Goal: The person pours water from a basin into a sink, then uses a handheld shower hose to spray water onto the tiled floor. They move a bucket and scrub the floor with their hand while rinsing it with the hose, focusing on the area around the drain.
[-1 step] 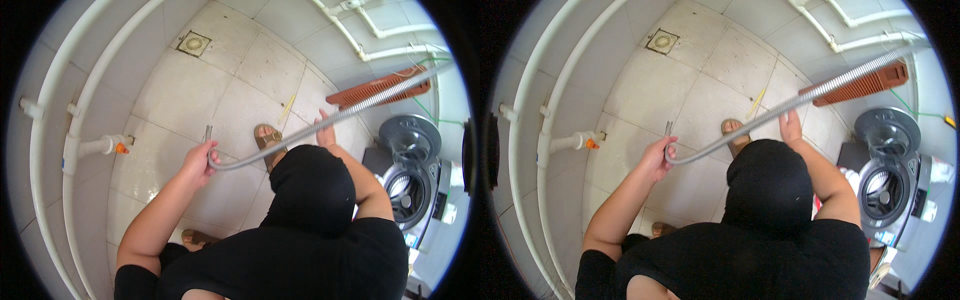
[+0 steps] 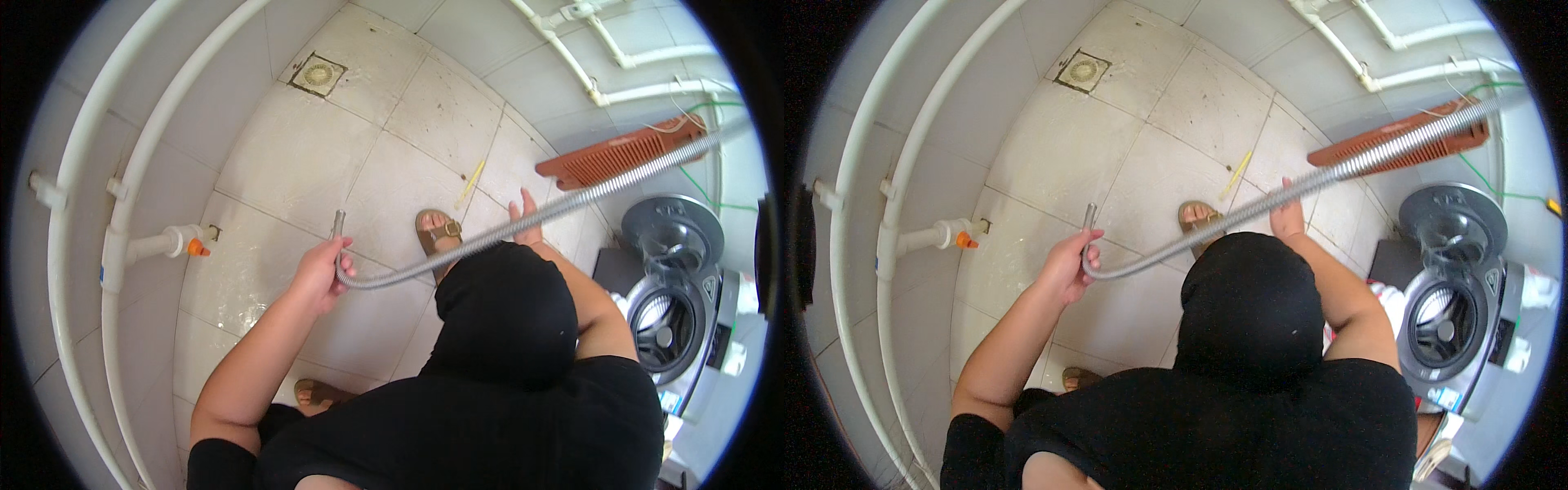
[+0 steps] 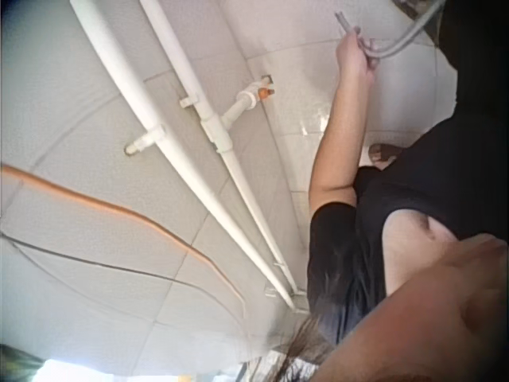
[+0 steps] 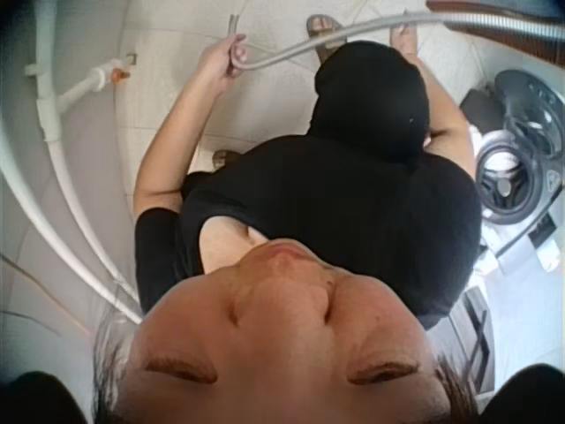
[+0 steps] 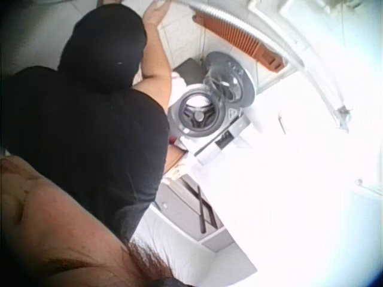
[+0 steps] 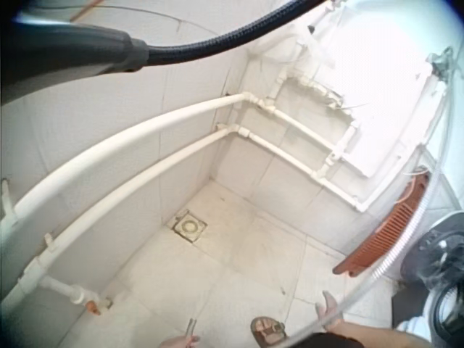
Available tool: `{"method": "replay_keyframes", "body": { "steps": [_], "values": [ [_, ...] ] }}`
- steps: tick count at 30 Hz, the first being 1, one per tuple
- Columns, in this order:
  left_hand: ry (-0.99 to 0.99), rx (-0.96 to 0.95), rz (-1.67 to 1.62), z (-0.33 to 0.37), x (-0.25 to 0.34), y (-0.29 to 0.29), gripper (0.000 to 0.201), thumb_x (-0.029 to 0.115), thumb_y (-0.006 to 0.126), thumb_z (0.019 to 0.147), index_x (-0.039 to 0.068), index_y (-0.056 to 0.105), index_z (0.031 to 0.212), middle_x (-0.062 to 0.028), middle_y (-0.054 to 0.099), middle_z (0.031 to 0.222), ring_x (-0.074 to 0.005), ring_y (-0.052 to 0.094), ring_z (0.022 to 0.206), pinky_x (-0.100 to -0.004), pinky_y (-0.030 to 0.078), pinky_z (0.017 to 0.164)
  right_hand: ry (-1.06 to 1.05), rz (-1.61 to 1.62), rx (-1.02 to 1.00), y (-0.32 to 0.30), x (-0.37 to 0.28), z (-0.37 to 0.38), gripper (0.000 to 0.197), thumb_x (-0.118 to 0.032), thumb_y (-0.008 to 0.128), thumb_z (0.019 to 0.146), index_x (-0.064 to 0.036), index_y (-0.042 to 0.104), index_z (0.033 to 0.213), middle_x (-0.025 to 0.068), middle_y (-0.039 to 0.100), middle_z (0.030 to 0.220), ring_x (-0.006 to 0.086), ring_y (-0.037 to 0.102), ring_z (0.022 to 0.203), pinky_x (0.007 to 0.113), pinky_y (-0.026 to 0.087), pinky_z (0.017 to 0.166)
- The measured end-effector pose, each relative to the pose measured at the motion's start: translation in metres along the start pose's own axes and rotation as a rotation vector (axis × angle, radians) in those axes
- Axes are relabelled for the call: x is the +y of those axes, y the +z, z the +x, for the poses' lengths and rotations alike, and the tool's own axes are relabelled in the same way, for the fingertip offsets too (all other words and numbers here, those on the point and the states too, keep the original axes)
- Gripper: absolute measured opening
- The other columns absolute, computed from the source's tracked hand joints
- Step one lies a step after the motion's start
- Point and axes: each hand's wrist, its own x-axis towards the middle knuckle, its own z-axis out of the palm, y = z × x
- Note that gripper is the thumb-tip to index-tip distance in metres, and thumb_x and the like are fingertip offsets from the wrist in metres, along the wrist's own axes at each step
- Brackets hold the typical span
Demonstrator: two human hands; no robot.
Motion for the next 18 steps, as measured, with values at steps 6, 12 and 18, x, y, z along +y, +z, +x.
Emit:
{"method": "replay_keyframes", "body": {
  "steps": [6, 12, 18],
  "values": [
    [0.072, 0.159, 0.059, 0.015, 0.026, 0.032, 0.030, 0.025, 0.038, 0.088, 0.002, 0.042, 0.106, 0.0004, 0.043, 0.057, -0.0082, 0.041, 0.046, -0.0203, 0.026, 0.036, -0.095, -0.099, -0.141, 0.109, 0.039, 0.075, 0.080, -0.042, 0.054, 0.075, 0.0108, 0.020, 0.125, 0.0317, 0.018, 0.130, 0.0425, 0.017, 0.122, 0.044, 0.017, 0.101],
    [0.077, 0.359, -0.054, 0.042, 0.055, 0.054, 0.027, 0.022, 0.040, 0.086, 0.001, 0.043, 0.104, 0.0007, 0.041, 0.055, -0.0079, 0.039, 0.045, -0.0201, 0.026, 0.036, 0.059, -0.261, -0.265, 0.156, 0.022, 0.187, 0.099, -0.054, 0.054, 0.071, 0.0110, 0.006, 0.128, 0.0269, 0.007, 0.135, 0.0378, 0.006, 0.126, 0.041, 0.007, 0.103],
    [0.008, 0.458, -0.118, 0.051, 0.086, 0.075, 0.026, 0.021, 0.042, 0.087, 0.000, 0.046, 0.100, 0.0009, 0.040, 0.054, -0.0080, 0.037, 0.043, -0.0199, 0.027, 0.037, -0.173, 0.011, 0.081, 0.218, -0.067, 0.272, 0.089, -0.046, 0.059, 0.070, 0.0147, 0.021, 0.123, 0.0287, 0.013, 0.133, 0.0370, 0.011, 0.125, 0.041, 0.009, 0.103]
  ]
}}
